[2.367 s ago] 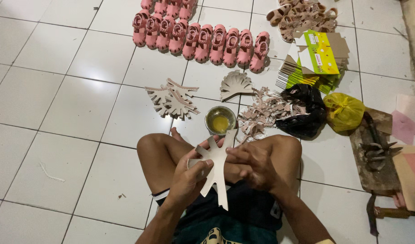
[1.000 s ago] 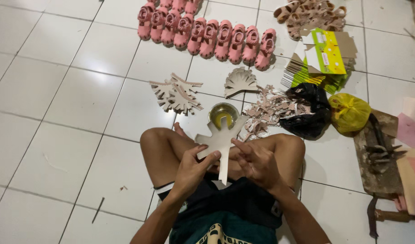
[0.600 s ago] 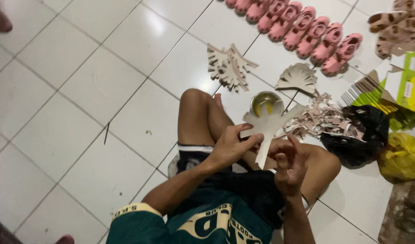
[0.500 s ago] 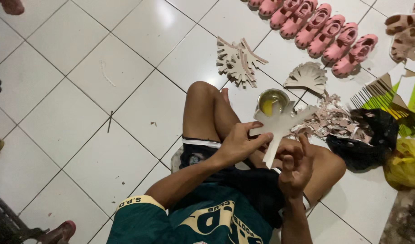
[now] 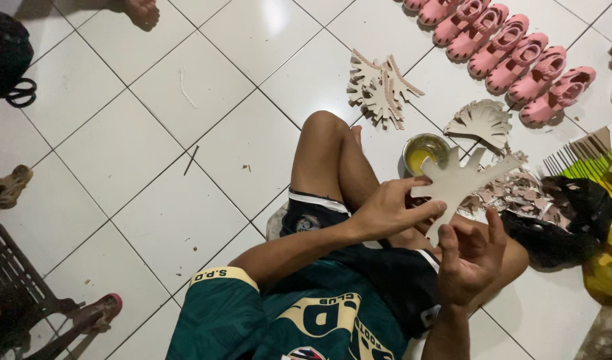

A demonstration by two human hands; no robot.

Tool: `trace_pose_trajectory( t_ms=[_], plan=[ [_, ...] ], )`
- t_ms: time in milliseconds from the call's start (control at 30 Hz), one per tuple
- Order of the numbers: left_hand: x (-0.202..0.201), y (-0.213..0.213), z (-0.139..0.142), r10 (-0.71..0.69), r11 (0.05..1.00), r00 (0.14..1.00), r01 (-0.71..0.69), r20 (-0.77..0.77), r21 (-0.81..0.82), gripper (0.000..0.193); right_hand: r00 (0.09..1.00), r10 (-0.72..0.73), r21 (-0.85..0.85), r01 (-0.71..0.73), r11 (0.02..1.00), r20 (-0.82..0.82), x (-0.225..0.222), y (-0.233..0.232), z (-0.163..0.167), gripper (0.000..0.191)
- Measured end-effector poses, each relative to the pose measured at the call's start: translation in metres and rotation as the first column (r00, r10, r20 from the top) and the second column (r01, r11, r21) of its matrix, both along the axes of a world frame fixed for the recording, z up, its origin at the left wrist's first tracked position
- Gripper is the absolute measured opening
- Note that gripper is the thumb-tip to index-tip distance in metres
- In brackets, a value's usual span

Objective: The person sits on the floor and assembles pink slipper-style shoes by attaching a white star-shaped insole to a pink shoe upper. They repeatedly pick up an insole, apply adhesive from a small metal bowl, and press the insole into the shoe upper, then place the assembled unit aside.

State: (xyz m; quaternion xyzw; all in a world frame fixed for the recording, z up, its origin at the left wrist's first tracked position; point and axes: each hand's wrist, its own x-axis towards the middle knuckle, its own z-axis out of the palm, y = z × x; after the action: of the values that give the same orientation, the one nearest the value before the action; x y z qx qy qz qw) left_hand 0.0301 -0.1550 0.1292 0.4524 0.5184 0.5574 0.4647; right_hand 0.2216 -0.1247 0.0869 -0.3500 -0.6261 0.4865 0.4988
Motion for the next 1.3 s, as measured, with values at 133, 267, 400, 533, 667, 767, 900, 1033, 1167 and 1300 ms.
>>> trace_pose_trajectory(
  t_ms=[133, 267, 400, 533, 667, 767, 900, 1033, 1167, 1300],
  plan=[
    [0.000, 0.002, -0.006, 0.022, 0.998, 1.000, -0.023, 0.011, 0.065, 0.061, 1.000, 0.003, 0.044, -0.003, 0.999, 0.016, 0.000, 0.000, -0.003, 0.066],
    [0.001, 0.001, -0.010, 0.057, 0.996, 0.998, -0.057, -0.001, 0.074, 0.063, 1.000, 0.026, 0.117, -0.027, 0.993, 0.009, 0.000, 0.002, -0.007, 0.060],
    [-0.002, -0.001, -0.009, 0.058, 0.997, 0.998, -0.057, -0.011, 0.042, 0.063, 0.998, -0.025, 0.129, 0.017, 0.991, 0.065, -0.004, 0.004, -0.008, 0.057],
    [-0.007, -0.007, -0.010, 0.044, 0.996, 0.997, -0.049, 0.059, 0.080, 0.061, 0.999, 0.034, 0.111, -0.031, 0.993, -0.020, -0.012, 0.003, -0.008, 0.059],
    [-0.011, -0.011, -0.011, 0.045, 0.995, 0.993, -0.054, 0.110, 0.087, 0.059, 0.998, 0.049, 0.081, -0.045, 0.996, -0.048, -0.017, -0.001, -0.007, 0.059],
    [-0.011, -0.011, -0.011, 0.037, 0.996, 0.986, -0.051, 0.165, 0.078, 0.059, 0.997, 0.063, 0.083, -0.059, 0.995, -0.050, -0.019, -0.004, -0.004, 0.058],
    [-0.012, -0.012, -0.009, 0.043, 0.995, 0.993, -0.053, 0.106, 0.090, 0.057, 0.999, 0.039, 0.111, -0.043, 0.993, 0.034, -0.018, -0.005, -0.004, 0.057],
    [-0.014, -0.011, -0.007, 0.042, 0.996, 0.995, -0.049, 0.092, 0.069, 0.050, 0.997, 0.064, 0.102, -0.059, 0.993, -0.042, -0.010, -0.001, -0.007, 0.050],
    [-0.012, -0.005, -0.006, 0.023, 0.997, 0.996, -0.029, 0.089, 0.070, 0.045, 0.992, -0.020, 0.174, -0.002, 0.985, 0.128, 0.007, 0.007, -0.006, 0.044],
    [-0.013, 0.003, -0.009, 0.004, 0.992, 0.998, -0.011, 0.056, 0.128, 0.043, 0.959, -0.041, 0.290, -0.044, 0.956, 0.281, 0.016, 0.017, 0.004, 0.051]
  ],
)
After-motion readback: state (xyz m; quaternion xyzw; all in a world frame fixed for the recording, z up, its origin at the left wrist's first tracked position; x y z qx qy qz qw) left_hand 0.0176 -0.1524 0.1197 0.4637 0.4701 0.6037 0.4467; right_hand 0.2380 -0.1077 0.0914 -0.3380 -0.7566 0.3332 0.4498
